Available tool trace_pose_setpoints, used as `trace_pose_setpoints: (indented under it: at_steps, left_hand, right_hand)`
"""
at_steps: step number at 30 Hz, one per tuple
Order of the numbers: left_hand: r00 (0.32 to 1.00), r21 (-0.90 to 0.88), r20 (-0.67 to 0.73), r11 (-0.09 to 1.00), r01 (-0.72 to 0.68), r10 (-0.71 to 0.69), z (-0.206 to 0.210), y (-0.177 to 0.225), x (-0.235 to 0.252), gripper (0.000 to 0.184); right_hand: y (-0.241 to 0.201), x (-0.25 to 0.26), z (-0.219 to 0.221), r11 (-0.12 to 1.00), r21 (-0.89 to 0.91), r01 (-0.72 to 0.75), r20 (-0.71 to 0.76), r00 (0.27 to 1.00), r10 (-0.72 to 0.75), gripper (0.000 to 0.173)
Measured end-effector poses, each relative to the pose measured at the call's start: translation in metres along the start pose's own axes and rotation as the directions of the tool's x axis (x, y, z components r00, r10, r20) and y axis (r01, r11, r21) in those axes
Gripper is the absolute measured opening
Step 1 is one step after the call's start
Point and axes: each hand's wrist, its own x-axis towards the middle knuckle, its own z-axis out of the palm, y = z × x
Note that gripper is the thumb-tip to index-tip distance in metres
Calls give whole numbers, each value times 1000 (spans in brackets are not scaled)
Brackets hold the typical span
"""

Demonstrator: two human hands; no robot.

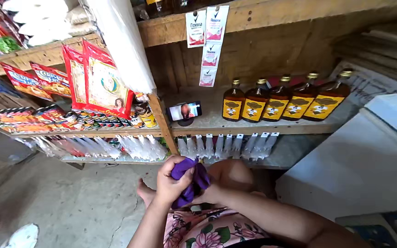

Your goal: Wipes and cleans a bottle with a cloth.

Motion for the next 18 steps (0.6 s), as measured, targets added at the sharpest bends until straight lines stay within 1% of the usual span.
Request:
trace_pose_setpoints:
  at_steps: [2,4,5,6,7,8,9,10,11,12,13,14,15,16,17,18]
  left_hand:
    - [991,-166,135,986,14,9,-8,-6,1,19]
    - [954,-312,297,949,53,45,-15,-10,5,19]
    - [928,-358,367,930,78,64,-18,-12,7,19]
    - [906,-380,416,920,95,78,-21,-13,9,19]
    - [897,-385,436,917,106,80,-22,-14,10,20]
    - [906,-368,420,924,108,62,-22,-13,10,21]
    - [932,-321,361,942,97,27,-21,-10,9,23]
    - [967,-236,255,969,76,-14,-17,-6,6,25]
    - [992,-108,122,993,53,-40,-10,0,3,28]
    - [999,44,-13,999,31,-30,-2,4,0,34]
    - [994,199,-113,980,23,0,5,7,-2,41]
    - [984,348,-174,937,33,30,10,10,-5,48]
    - [978,494,-201,868,57,50,15,15,-8,55]
    - [977,635,-206,768,88,59,19,19,-10,60]
    - [978,735,-201,669,109,61,21,22,-10,62]
    - [980,786,-190,607,118,56,22,23,-9,60]
  right_hand:
    - [2,4,-5,996,-35,83,79,994,-80,67]
    - [-2,10,-10,994,-48,94,165,983,-85,57]
    - [-6,11,-12,994,-49,95,189,978,-84,53]
    - [-8,11,-12,993,-58,103,202,975,-89,51]
    - [-8,12,-12,991,-65,119,200,974,-104,50]
    - [-6,12,-10,989,-65,130,195,974,-115,51]
    - [0,11,-8,990,-62,130,178,977,-117,55]
    - [6,9,-7,992,-56,112,154,983,-102,64]
    - [10,7,-6,998,-30,57,119,992,-53,72]
    - [10,6,-6,998,-20,-54,91,994,55,78]
    - [7,6,-6,988,-57,-141,75,987,145,83]
    - [1,8,-8,979,-111,-171,77,981,180,84]
    - [-2,8,-7,983,-126,-131,61,988,140,87]
    - [-2,9,-5,991,-116,-70,32,997,74,89]
    - [1,9,-3,995,-97,-26,3,1000,26,91]
    - [3,10,-1,997,-75,0,-18,1000,-2,93]
